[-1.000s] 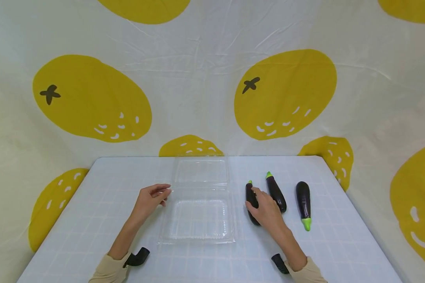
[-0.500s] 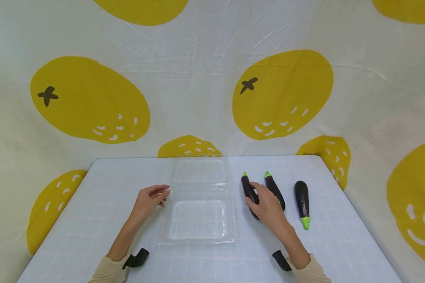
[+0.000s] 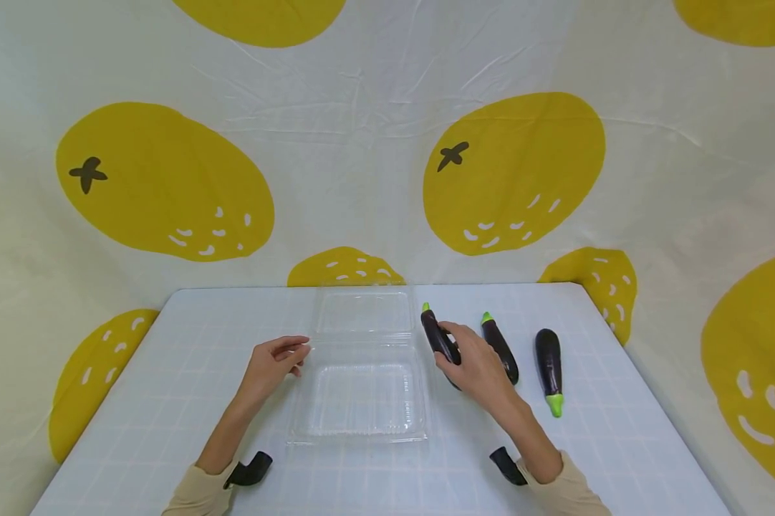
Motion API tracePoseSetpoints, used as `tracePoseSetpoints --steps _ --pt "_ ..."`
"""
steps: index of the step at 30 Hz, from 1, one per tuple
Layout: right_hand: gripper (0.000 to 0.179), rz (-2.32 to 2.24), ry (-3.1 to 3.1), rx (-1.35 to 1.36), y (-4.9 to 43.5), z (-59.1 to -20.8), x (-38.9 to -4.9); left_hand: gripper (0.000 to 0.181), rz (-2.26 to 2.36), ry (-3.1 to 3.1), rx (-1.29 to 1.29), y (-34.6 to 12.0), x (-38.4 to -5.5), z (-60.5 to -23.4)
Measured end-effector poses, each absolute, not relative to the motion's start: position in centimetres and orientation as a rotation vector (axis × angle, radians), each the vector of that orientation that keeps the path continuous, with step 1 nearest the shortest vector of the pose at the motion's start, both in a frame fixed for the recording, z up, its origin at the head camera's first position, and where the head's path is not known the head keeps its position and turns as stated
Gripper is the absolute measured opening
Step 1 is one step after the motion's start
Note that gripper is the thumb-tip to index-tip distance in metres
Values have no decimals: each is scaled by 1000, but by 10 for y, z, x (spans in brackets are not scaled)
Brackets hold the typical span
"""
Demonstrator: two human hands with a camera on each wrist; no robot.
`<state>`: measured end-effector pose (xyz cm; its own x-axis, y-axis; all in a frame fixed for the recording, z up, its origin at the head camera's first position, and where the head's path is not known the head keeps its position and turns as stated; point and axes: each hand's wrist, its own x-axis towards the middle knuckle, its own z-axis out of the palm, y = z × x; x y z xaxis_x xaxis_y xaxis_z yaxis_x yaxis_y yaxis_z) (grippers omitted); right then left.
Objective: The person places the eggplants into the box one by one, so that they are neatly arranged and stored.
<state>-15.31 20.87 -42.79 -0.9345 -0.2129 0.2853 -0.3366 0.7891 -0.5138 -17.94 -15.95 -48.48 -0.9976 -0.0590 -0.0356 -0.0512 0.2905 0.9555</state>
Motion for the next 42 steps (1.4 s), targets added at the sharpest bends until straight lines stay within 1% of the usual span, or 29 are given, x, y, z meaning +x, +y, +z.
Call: tracePoseSetpoints --steps 11,17,29,42 --pt "53 887 -2759 589 183 -410 -153 29 -1899 -2478 95 -160 -181 -483" --pt "53 933 -2800 629 171 -405 -150 31 -1918 -2477 98 -161 -181 -484" --pt "51 903 -2794 775 149 -404 -143 29 -1904 -2497 111 -161 -181 -482" --pt "49 891 -2823 967 134 -416 -135 30 -1905 -2505 104 -161 -181 -484"
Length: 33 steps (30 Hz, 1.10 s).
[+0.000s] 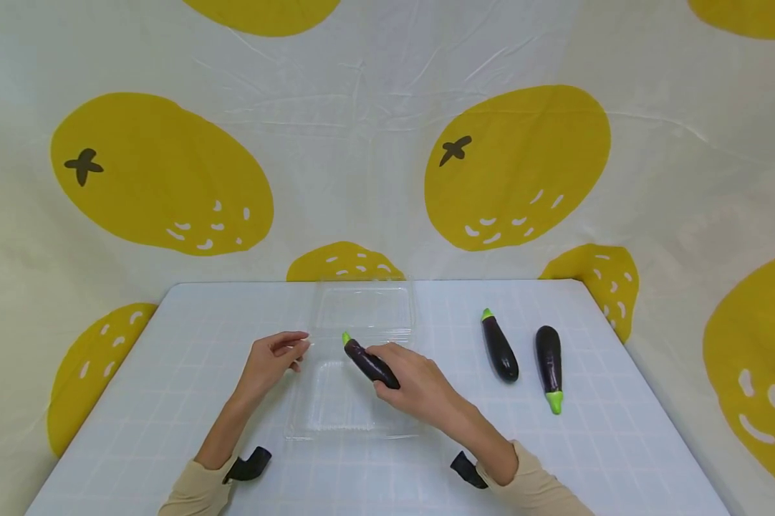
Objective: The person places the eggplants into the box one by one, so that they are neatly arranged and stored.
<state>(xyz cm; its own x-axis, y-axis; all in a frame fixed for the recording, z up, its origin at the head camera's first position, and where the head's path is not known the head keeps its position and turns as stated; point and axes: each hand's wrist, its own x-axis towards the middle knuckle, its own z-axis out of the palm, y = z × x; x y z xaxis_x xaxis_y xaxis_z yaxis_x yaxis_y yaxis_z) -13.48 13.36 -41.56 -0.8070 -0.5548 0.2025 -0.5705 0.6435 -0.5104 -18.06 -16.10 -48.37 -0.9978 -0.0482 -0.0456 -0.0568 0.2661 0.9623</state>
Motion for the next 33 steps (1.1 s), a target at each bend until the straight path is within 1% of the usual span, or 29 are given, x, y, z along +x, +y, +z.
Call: tracePoseSetpoints --steps 11,33 --pt "45 911 -2892 1187 131 -429 -132 29 1887 2493 -153 -160 -179 -484" --pt "41 1114 -3015 1443 131 -452 -138 25 1921 2471 -182 -159 -179 -484"
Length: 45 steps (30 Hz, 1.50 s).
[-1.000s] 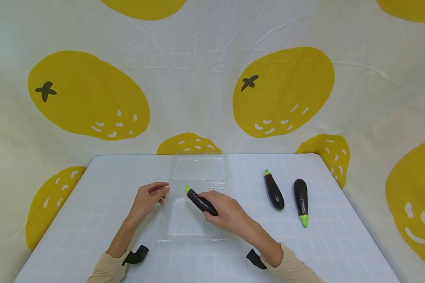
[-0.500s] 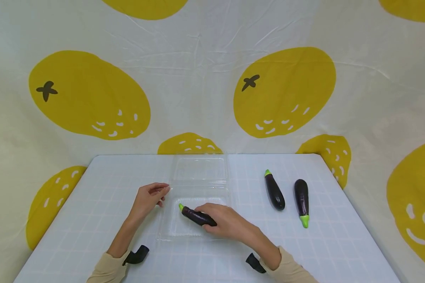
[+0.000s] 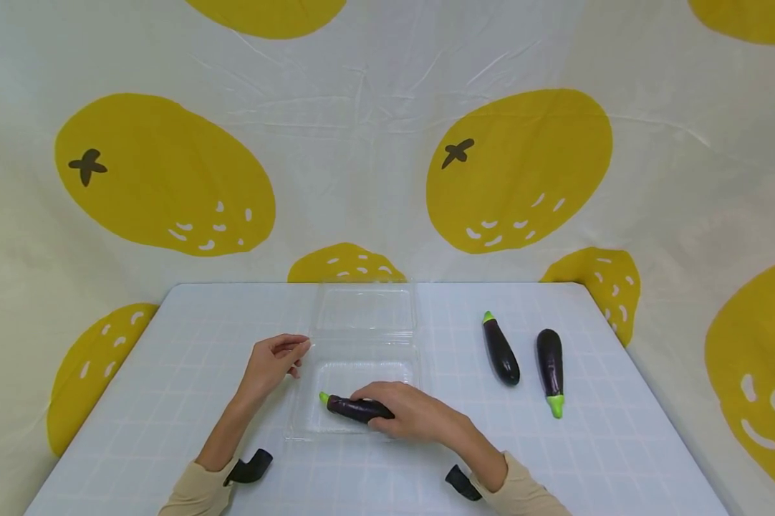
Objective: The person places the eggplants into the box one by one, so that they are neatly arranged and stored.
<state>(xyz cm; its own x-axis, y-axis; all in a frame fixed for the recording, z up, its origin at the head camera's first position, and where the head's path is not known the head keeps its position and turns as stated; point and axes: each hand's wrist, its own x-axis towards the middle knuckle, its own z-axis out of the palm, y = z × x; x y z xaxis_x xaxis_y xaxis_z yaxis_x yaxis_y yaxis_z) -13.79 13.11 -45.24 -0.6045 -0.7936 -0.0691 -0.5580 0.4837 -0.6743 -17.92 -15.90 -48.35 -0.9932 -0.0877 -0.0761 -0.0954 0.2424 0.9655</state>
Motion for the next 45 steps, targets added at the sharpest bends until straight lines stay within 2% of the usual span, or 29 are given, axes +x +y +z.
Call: tracePoseSetpoints --steps 16,45 --pt "35 -912 2231 -1135 133 -455 -146 25 1935 2476 -147 -158 -180 -485" --pt "29 -1109 2598 -1119 171 -447 -148 25 1927 2466 -137 -159 -180 -485"
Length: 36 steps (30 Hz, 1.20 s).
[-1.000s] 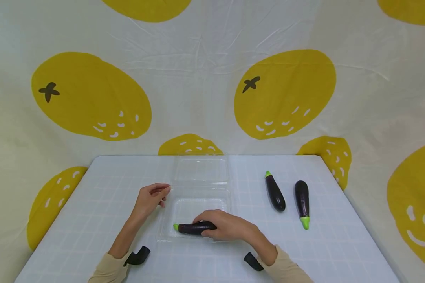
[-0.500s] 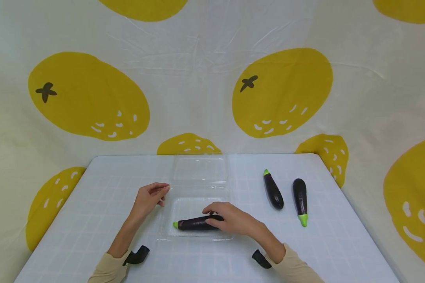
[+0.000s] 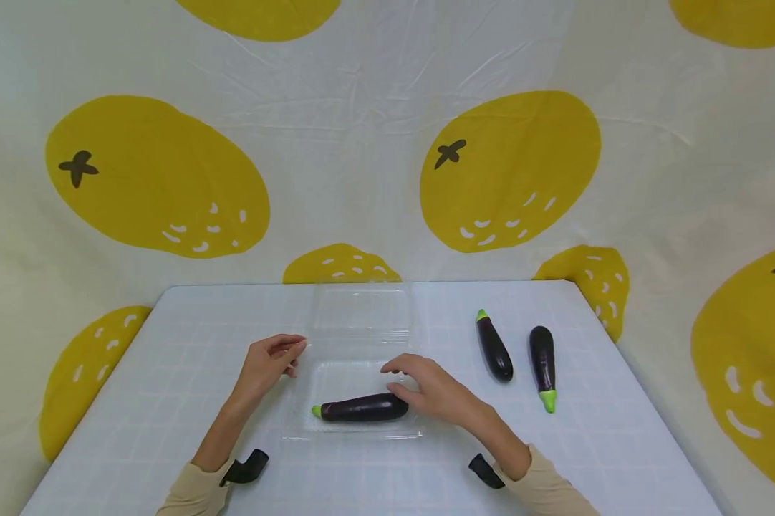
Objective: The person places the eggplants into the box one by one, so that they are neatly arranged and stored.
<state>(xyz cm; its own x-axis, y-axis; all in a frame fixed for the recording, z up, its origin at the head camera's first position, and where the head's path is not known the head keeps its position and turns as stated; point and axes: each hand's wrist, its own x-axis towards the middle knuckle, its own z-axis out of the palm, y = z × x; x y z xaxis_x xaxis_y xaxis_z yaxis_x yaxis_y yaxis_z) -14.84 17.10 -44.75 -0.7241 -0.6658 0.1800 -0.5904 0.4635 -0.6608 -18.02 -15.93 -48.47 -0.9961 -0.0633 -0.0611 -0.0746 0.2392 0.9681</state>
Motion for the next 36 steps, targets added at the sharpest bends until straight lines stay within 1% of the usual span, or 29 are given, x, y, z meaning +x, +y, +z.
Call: tracePoseSetpoints --steps 8,16,23,36 --pt "30 -1213 2861 -1127 185 -450 -155 26 1906 2483 -142 -160 -178 -483" --pt "30 -1179 3038 -956 203 -451 -161 26 1884 2495 -163 -159 -179 -483" --pt "27 -1180 3153 -935 219 -455 -166 27 1891 2478 -166 -159 -179 -485" --pt "28 -1243 3255 -734 248 -465 -173 27 1882 2506 -152 -159 -178 -485"
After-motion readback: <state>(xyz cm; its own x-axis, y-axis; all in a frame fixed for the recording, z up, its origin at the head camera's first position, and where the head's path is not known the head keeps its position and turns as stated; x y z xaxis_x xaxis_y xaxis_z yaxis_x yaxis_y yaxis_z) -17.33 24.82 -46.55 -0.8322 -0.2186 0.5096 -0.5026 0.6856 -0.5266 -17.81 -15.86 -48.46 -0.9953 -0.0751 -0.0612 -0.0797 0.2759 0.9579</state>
